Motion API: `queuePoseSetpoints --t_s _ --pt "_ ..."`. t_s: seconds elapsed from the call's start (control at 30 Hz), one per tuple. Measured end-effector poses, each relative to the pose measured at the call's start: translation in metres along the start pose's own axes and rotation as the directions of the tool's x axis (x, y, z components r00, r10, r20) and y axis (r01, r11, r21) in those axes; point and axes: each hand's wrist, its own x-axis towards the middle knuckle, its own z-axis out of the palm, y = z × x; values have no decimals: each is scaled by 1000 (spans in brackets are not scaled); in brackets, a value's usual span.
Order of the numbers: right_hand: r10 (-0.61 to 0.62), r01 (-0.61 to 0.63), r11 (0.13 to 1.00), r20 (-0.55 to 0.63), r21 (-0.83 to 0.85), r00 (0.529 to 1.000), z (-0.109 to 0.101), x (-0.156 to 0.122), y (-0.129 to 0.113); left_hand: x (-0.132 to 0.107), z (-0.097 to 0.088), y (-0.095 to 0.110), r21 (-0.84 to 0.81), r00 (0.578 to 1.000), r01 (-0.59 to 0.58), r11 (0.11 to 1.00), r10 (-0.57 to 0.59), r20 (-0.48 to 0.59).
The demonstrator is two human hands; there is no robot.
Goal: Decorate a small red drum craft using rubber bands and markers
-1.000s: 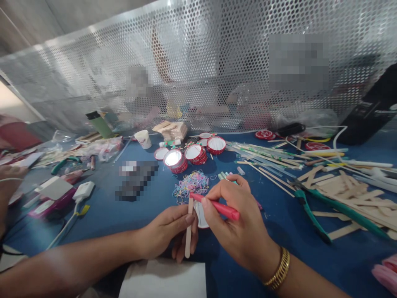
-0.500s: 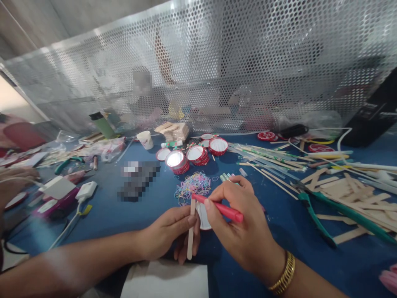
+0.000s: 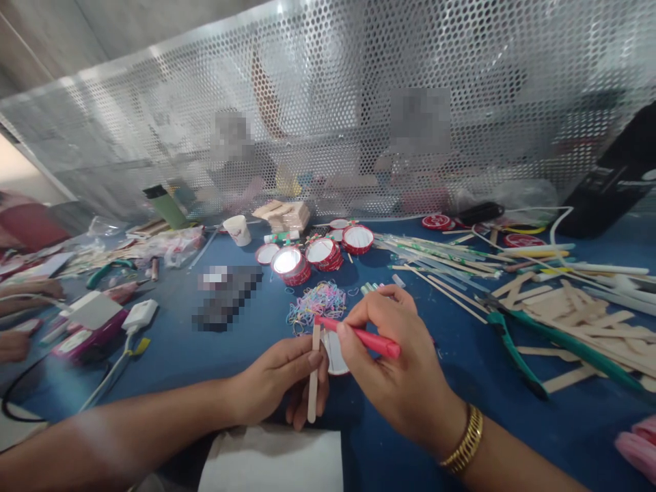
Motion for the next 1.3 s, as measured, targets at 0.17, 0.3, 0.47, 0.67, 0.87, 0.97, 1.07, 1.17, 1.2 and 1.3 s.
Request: queuePoseSetpoints --t_s 0.17,0.3,0.47,0.67,0.87,0.97,1.07,1.17,1.2,1.3 --pt "2 -3 1000 15 11 1000 0 0 1 0 1 0 -5 1000 10 1000 -10 -18" --pt "9 -9 1000 5 1 1000 -1 0 1 0 1 -1 -5 1000 1 1000 -1 -12" --pt "6 -6 1000 -34 0 999 -3 0 0 1 0 -2 -9 1000 -16 1000 16 -6" --pt "29 -27 999 -72 27 997 -1 -3 4 2 0 -1 -11 999 -21 1000 20 -41" --pt "18 -12 992 45 -126 999 8 -3 6 1 2 0 -29 997 -7 1000 5 -72" --pt "45 -41 991 32 -131 998 12 -5 4 2 3 -1 -30 996 -27 999 24 -83" --pt "90 -85 992 52 -92 995 15 -8 3 3 2 -2 -27 996 -38 999 35 -86" --pt "165 -163 986 61 -41 984 17 -10 1 4 3 -3 -18 996 -28 999 27 -82" --pt "192 -191 981 58 -27 980 17 -11 0 4 3 -3 -13 997 -28 1000 27 -78" --pt "239 -240 971 46 1 970 17 -12 -2 3 4 -3 29 996 -47 998 48 -70"
